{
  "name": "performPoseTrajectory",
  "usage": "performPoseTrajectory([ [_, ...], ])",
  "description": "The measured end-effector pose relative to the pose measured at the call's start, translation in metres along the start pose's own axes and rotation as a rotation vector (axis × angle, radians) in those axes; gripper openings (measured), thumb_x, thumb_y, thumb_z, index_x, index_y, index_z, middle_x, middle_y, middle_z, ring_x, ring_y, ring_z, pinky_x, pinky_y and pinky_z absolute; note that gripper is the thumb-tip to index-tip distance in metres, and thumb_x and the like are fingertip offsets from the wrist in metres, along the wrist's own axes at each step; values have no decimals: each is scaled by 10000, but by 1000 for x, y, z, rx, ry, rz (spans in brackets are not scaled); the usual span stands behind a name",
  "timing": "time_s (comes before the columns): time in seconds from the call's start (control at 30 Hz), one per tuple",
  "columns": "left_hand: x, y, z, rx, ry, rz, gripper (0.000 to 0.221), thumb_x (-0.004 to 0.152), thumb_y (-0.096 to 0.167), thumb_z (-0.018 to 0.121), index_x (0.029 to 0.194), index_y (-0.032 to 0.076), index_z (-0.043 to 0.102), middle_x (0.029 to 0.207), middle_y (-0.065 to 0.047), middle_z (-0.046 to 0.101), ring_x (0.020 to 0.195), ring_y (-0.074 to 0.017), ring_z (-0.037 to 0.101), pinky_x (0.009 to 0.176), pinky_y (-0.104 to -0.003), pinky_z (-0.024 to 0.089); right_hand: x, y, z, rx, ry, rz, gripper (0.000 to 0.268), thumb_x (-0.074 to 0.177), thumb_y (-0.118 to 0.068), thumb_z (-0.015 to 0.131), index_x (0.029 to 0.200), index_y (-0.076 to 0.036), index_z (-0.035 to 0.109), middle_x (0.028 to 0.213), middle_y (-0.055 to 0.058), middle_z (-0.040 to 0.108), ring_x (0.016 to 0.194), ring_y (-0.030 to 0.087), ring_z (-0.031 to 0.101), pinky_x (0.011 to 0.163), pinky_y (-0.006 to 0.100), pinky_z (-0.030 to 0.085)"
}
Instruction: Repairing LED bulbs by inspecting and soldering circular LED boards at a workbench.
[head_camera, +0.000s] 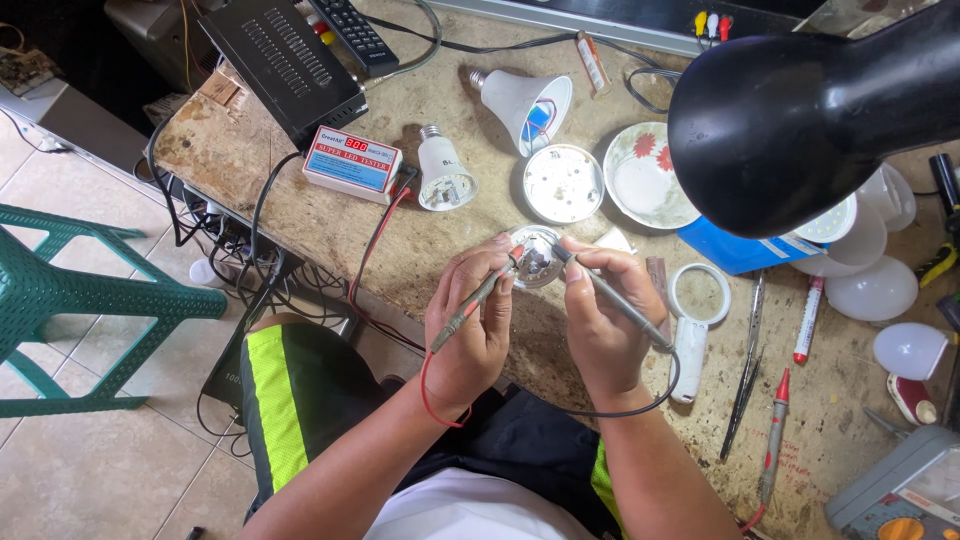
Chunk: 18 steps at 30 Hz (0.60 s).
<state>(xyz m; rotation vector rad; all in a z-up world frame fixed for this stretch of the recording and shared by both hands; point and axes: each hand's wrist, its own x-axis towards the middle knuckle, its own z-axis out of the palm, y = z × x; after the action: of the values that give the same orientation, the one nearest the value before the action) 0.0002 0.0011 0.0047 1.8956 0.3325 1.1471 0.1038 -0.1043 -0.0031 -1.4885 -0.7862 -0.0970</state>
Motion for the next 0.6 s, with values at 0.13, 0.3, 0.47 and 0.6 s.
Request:
performPoseTrajectory([
  [0.13, 3, 0, 0, -5, -23, -2, 116, 1036, 86, 524, 1135, 31, 550, 1224, -167, 646, 1138, -388, 678, 914, -487, 593, 1, -3, -1, -19, 9, 33, 56, 933, 36, 661, 960, 72, 627, 1032, 276, 717, 1095, 402, 709, 897, 472, 621],
  [0.3, 7, 1, 1, -14, -25, 13, 98, 1035, 63, 512, 1121, 22, 533, 1209, -171, 644, 1123, -388, 683, 901, -486, 598, 5, -7, -2, -48, 21, 67, 70, 939, 12, 661, 963, 73, 636, 1034, 285, 727, 1056, 386, 723, 862, 455, 624],
  [0.47, 9, 2, 3, -12, -19, 28, 101, 1035, 47, 508, 1131, 22, 528, 1211, -170, 640, 1121, -384, 682, 897, -483, 603, 6, -2, -4, -50, 31, 91, 72, 934, -2, 679, 960, 60, 652, 1034, 276, 738, 1041, 363, 729, 844, 438, 625],
  [0.6, 9, 1, 3, -15, -12, 33, 92, 1034, 50, 512, 1116, 14, 532, 1201, -178, 644, 1115, -393, 689, 888, -481, 603, 6, -4, -3, -70, 35, 120, 67, 927, -9, 690, 962, 42, 665, 1043, 266, 749, 1034, 336, 731, 834, 427, 621],
])
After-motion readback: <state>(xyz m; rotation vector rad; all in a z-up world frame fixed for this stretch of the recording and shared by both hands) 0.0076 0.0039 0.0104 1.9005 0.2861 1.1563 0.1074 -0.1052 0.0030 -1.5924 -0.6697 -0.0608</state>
